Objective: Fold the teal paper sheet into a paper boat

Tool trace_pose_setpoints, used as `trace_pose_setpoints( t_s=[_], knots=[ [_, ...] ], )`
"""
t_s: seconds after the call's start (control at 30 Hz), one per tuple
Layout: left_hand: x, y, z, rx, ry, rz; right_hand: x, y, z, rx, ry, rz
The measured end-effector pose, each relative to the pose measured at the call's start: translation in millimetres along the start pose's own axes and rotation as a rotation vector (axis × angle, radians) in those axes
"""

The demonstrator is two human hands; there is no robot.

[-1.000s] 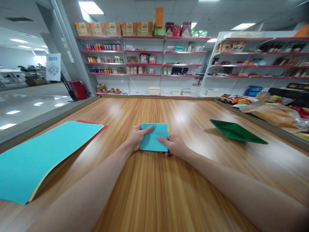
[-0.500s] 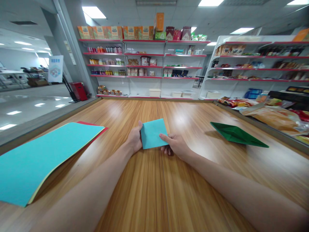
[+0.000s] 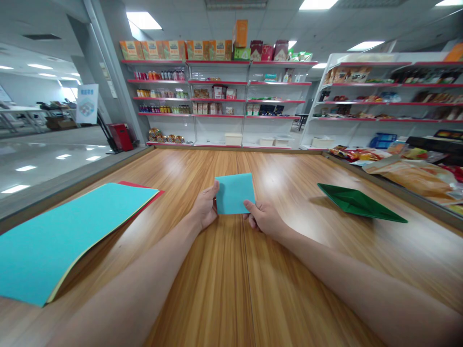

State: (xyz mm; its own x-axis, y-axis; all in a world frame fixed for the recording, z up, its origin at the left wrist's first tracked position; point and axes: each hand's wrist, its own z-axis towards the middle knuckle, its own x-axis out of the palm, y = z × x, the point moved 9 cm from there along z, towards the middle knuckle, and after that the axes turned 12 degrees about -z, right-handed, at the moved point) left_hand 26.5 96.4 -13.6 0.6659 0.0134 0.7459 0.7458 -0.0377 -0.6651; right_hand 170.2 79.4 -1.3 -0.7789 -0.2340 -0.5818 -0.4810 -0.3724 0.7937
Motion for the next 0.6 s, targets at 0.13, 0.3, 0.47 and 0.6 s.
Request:
trace_pose_setpoints(
  t_s=[0.13,0.3,0.47,0.6],
  knots=[
    [-3.3,-2,1,0.028,-0.001,0.115,4,13,-6,-0.069,0.039,-0.087],
    [-8.5,-11,1,0.216,-0.081,0.339,8,31,-17,-0.163,0.075,-0.185],
    [-3.3,-26,-12,0.459,-0.209,0.591,25,31,-23,-0.117,0.282,0.002],
    [3.8,-33,-16,0.499,-0.242,0.750,38,33,-29,-0.071,0.382,0.148]
  ],
)
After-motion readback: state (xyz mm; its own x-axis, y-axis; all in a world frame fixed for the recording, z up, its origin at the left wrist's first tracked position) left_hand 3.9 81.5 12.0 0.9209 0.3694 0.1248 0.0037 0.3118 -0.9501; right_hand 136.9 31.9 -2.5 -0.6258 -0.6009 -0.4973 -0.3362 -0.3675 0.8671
